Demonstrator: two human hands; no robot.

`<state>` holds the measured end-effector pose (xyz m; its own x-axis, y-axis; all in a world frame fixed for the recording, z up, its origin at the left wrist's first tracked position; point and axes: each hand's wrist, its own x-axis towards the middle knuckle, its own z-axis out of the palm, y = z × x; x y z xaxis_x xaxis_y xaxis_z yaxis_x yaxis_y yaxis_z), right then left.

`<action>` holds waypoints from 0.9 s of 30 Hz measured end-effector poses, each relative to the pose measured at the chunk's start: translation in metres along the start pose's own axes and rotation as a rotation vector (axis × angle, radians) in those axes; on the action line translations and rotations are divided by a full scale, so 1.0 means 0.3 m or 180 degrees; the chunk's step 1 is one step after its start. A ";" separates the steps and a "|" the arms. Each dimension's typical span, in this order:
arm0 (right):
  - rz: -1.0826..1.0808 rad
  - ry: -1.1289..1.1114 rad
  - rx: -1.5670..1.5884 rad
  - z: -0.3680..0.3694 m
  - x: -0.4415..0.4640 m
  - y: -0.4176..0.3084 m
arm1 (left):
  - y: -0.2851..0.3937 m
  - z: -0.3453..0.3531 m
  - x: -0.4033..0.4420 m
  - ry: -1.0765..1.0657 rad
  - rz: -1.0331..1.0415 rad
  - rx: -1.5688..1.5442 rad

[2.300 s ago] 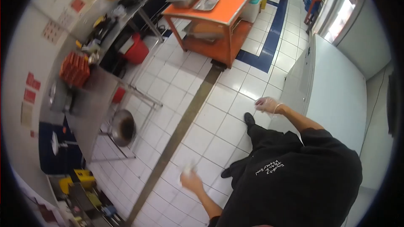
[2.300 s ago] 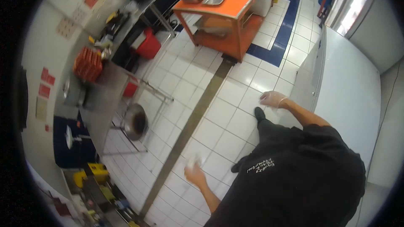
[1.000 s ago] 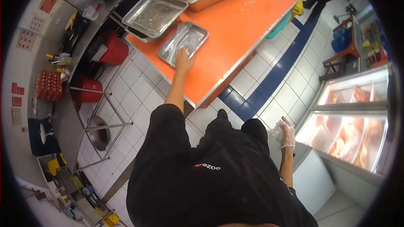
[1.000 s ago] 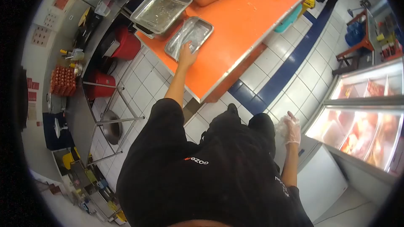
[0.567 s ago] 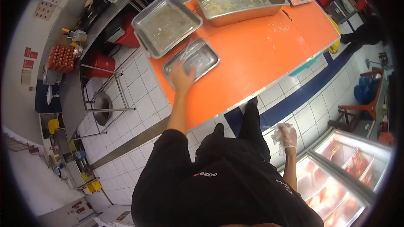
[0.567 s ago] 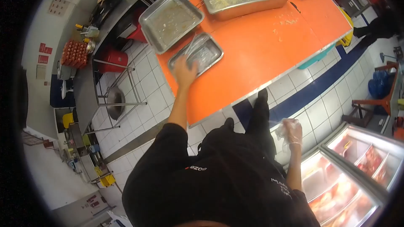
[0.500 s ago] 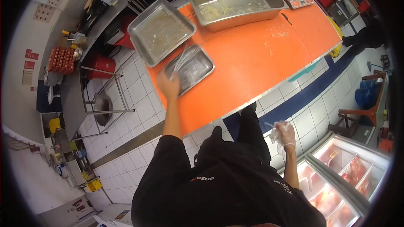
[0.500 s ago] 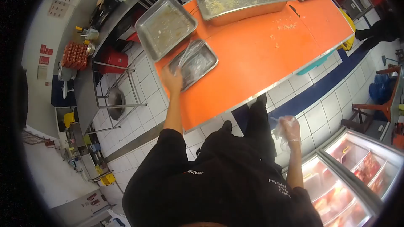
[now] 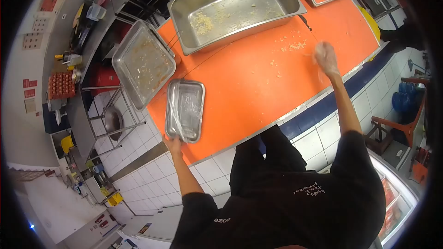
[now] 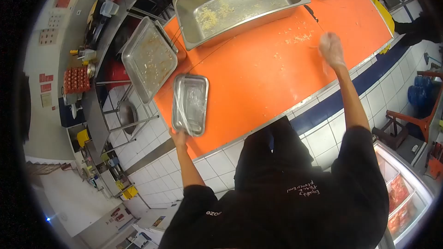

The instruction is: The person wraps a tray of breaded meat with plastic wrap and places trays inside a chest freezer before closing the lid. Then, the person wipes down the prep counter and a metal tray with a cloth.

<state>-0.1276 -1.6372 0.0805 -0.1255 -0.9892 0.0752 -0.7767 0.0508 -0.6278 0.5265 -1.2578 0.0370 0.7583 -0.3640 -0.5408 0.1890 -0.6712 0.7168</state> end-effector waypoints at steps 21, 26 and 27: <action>-0.1409 -0.0856 0.0955 0.233 -0.064 -0.110 | 0.843 1.364 -0.585 -0.2074 -0.0333 -0.2159; 0.0072 -0.1024 0.1900 0.085 0.030 0.169 | 0.883 1.711 -0.366 -0.1827 -0.0769 -0.2192; -0.0094 -0.1040 0.2038 0.002 0.060 0.229 | 0.863 1.754 -0.336 -0.1814 -0.0497 -0.2317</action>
<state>-0.1828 -1.6516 0.0382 0.1589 -0.9845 -0.0737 -0.2498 0.0321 -0.9678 0.1706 -1.7346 0.0455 0.3077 -0.6946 -0.6503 0.7529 -0.2401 0.6127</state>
